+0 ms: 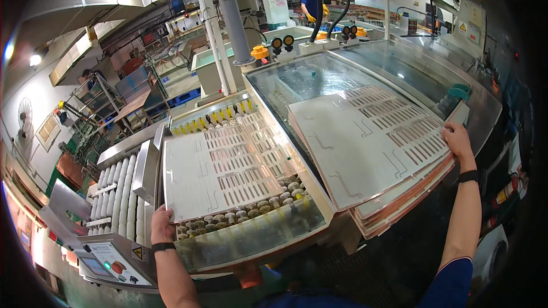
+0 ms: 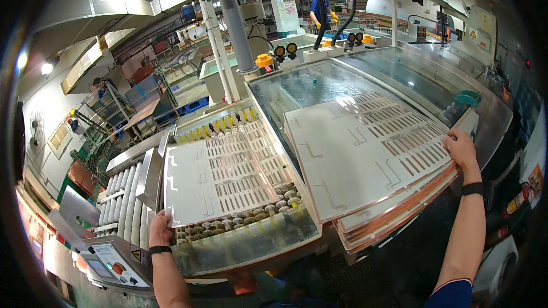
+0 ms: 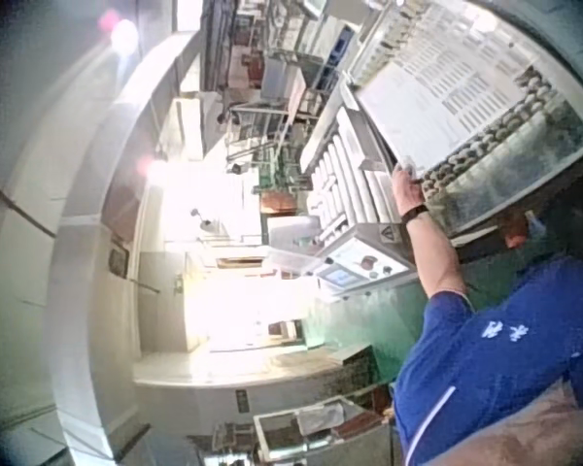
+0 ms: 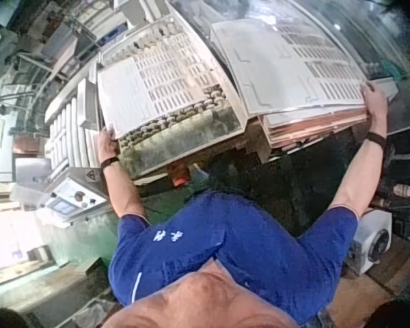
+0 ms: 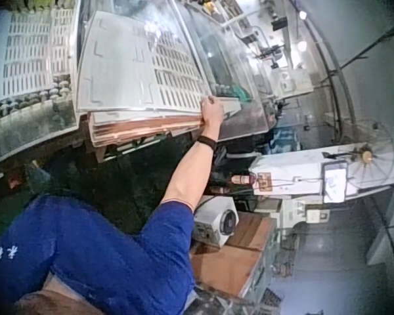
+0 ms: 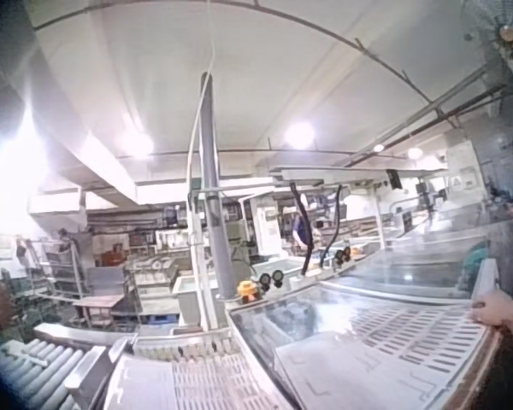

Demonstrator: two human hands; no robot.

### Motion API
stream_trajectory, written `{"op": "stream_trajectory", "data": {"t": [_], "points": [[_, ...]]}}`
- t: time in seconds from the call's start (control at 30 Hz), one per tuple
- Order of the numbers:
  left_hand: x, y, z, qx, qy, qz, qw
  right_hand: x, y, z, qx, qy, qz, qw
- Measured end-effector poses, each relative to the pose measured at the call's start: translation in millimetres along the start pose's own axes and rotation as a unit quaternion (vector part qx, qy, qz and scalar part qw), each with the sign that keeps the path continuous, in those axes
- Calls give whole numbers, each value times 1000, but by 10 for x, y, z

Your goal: Inspecting and sorting large PCB panels on a conveyor system and adjusting machine settings using dials.

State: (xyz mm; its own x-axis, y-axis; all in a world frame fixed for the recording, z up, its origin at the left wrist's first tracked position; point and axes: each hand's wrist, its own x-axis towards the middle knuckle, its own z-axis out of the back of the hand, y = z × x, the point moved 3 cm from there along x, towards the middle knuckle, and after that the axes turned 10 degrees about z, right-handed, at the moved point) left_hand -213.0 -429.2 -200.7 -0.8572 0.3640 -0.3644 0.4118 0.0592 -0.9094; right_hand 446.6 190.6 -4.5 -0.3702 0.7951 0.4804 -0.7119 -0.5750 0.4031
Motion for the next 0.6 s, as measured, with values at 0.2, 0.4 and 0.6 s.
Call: {"op": "stream_trajectory", "data": {"t": [0.2,0.4,0.6], "points": [[622,393,698,141,-171,96,970,2,53,-16,5,-7,15,1000],[724,474,599,187,-135,52,972,-1,-60,-24,19,11,0,1000],[707,556,819,414,-232,18,880,112,-61,-105,31,12,10,999]]}}
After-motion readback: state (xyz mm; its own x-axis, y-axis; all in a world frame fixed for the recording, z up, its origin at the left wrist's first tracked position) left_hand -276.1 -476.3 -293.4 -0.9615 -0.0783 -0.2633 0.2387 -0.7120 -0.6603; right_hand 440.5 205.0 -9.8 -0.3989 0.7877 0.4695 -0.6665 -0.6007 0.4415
